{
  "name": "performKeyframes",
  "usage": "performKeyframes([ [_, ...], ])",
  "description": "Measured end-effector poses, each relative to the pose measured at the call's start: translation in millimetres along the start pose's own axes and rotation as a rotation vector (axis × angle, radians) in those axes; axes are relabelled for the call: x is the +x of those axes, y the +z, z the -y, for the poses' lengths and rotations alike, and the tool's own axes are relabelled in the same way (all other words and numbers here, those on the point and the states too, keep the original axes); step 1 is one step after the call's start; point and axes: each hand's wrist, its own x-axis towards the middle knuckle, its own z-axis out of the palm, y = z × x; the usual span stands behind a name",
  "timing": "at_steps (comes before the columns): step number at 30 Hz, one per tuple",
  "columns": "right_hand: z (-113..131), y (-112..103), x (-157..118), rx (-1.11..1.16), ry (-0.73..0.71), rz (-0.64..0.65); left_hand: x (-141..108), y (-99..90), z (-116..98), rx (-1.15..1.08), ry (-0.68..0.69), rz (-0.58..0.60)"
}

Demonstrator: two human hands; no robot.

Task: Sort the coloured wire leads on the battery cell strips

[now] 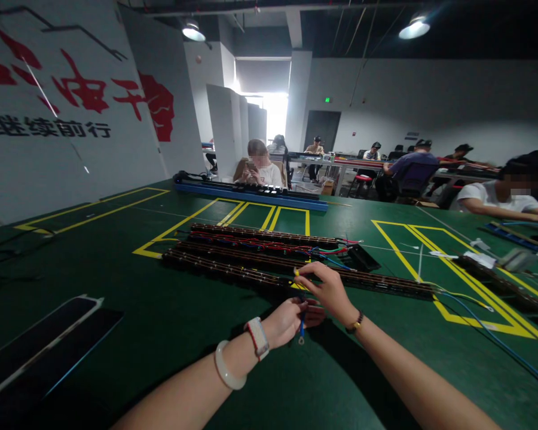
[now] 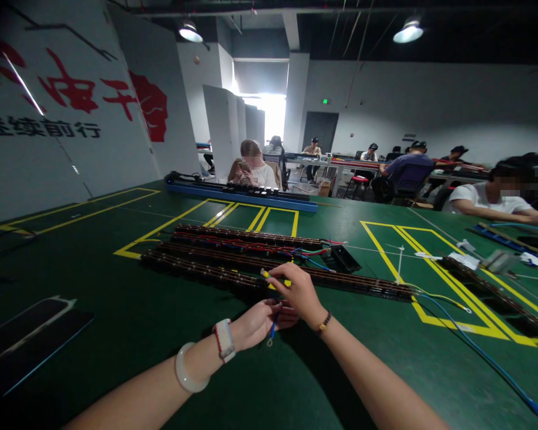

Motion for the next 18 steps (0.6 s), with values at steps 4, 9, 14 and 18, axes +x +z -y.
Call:
performKeyframes([
  [4,2.3,33.0,32.3,-0.08,-0.052,0.119,-0.4,2.0,0.8,0.02,0.008,-0.013],
  [9,-1.1,63.0,46.0,-0.297,-0.124,0.317,1.3,5.2,-0.5,0.051,0.012,-0.024],
  [14,-6.3,72.7,42.7,-0.344,-0.142,0.362,-2.0,9.1,-4.3,0.052,0.036,0.004],
  [18,-5.3,71.6,41.0,-0.415,-0.147,0.386,-2.7,9.5,-4.6,0.056,0.038,0.026],
])
